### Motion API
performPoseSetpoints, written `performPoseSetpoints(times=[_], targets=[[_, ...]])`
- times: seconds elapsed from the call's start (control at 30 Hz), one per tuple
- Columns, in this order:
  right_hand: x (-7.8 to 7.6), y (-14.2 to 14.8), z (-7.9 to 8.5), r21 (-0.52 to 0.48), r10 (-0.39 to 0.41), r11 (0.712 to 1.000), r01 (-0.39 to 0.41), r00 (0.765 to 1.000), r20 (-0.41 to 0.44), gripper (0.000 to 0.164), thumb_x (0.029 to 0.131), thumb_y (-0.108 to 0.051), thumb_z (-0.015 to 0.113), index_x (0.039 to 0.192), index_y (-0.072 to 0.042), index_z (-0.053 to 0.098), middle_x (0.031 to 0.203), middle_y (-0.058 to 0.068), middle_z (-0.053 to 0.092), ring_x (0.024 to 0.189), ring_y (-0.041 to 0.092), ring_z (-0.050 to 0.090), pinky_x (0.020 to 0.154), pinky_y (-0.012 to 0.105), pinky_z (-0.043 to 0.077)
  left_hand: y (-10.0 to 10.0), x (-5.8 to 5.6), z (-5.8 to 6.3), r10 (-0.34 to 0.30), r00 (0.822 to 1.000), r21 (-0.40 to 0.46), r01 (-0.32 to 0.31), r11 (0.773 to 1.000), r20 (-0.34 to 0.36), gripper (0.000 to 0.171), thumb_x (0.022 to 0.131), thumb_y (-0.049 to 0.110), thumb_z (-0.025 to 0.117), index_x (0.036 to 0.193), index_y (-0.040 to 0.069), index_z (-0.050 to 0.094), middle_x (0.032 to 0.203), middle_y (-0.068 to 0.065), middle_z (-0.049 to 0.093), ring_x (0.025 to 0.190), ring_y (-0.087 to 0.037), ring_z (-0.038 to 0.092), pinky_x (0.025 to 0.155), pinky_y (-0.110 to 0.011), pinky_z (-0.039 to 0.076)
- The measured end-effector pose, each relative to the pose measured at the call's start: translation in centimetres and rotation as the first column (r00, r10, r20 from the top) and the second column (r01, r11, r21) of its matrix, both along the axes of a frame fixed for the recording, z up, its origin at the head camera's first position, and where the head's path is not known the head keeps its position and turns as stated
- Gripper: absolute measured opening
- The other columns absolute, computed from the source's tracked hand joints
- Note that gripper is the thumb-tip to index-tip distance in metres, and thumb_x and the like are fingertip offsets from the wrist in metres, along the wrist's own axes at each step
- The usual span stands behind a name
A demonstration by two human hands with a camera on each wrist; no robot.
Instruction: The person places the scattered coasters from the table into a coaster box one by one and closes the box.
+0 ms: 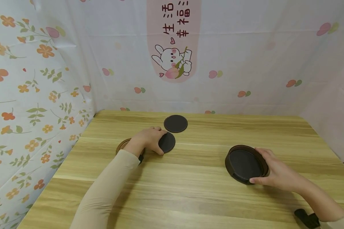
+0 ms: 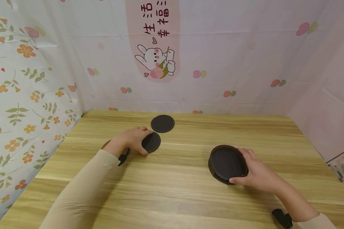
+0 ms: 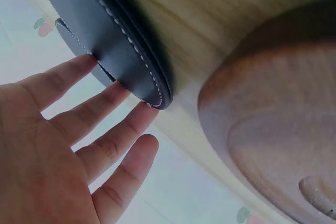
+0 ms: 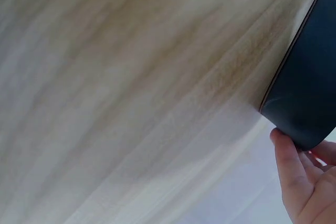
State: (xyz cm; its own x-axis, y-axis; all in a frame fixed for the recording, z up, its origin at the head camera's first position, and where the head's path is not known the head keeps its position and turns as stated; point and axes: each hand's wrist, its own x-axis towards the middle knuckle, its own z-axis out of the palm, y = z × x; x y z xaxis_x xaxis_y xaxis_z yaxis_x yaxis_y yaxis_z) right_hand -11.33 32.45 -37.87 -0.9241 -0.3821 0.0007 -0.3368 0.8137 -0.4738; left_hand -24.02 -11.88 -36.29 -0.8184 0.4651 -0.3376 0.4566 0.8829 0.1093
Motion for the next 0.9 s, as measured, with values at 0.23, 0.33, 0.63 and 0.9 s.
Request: performPoseSetpoints(times=[0.23, 0.33, 0.63, 0.9], targets=[[-0.1, 0.1, -0.1, -0.012, 0.01, 1.0, -0.01, 1.0, 0.004, 0.112, 0.073, -0.037, 0.087, 0.15, 0.011, 0.023, 0.142, 0.033, 0.034, 0.12, 0.059, 0.047, 0.084, 0.071, 0.044, 0.0, 0.1, 0.2, -0.016, 1.0, -0.014, 0.016, 1.0, -0.006, 0.087, 0.076, 0.042, 0.081, 0.15, 0.015, 0.043, 0.139, -0.01, 0.051, 0.12, -0.03, 0.051, 0.096, -0.046, 0.048], [-0.1, 0.1, -0.2, -0.012, 0.006, 1.0, -0.006, 1.0, 0.017, 0.112, 0.074, -0.037, 0.087, 0.151, 0.01, 0.021, 0.144, 0.035, 0.033, 0.12, 0.06, 0.046, 0.083, 0.071, 0.044, 0.0, 0.2, 0.3, -0.008, 1.0, -0.019, 0.008, 1.0, 0.002, 0.087, 0.077, 0.044, 0.081, 0.151, 0.017, 0.043, 0.14, -0.009, 0.05, 0.12, -0.029, 0.05, 0.095, -0.046, 0.048], [-0.2, 0.3, -0.3, -0.039, -0.001, 0.999, 0.003, 0.998, 0.067, 0.111, 0.077, -0.034, 0.085, 0.153, 0.009, 0.016, 0.148, 0.04, 0.029, 0.122, 0.062, 0.044, 0.085, 0.07, 0.044, -0.3, 0.7, 0.4, -0.019, 1.0, 0.006, 0.02, 1.0, -0.016, 0.088, 0.077, 0.048, 0.08, 0.152, 0.019, 0.041, 0.142, -0.008, 0.049, 0.12, -0.028, 0.049, 0.095, -0.046, 0.048], [-0.2, 0.3, -0.5, -0.035, -0.003, 0.999, 0.005, 0.998, 0.068, 0.113, 0.077, -0.035, 0.086, 0.153, 0.009, 0.015, 0.148, 0.041, 0.03, 0.122, 0.062, 0.044, 0.085, 0.07, 0.044, 0.5, 2.1, 1.1, -0.062, 0.997, 0.021, 0.063, 0.998, -0.055, 0.09, 0.077, 0.049, 0.079, 0.153, 0.02, 0.04, 0.146, -0.008, 0.046, 0.124, -0.027, 0.048, 0.095, -0.046, 0.049]])
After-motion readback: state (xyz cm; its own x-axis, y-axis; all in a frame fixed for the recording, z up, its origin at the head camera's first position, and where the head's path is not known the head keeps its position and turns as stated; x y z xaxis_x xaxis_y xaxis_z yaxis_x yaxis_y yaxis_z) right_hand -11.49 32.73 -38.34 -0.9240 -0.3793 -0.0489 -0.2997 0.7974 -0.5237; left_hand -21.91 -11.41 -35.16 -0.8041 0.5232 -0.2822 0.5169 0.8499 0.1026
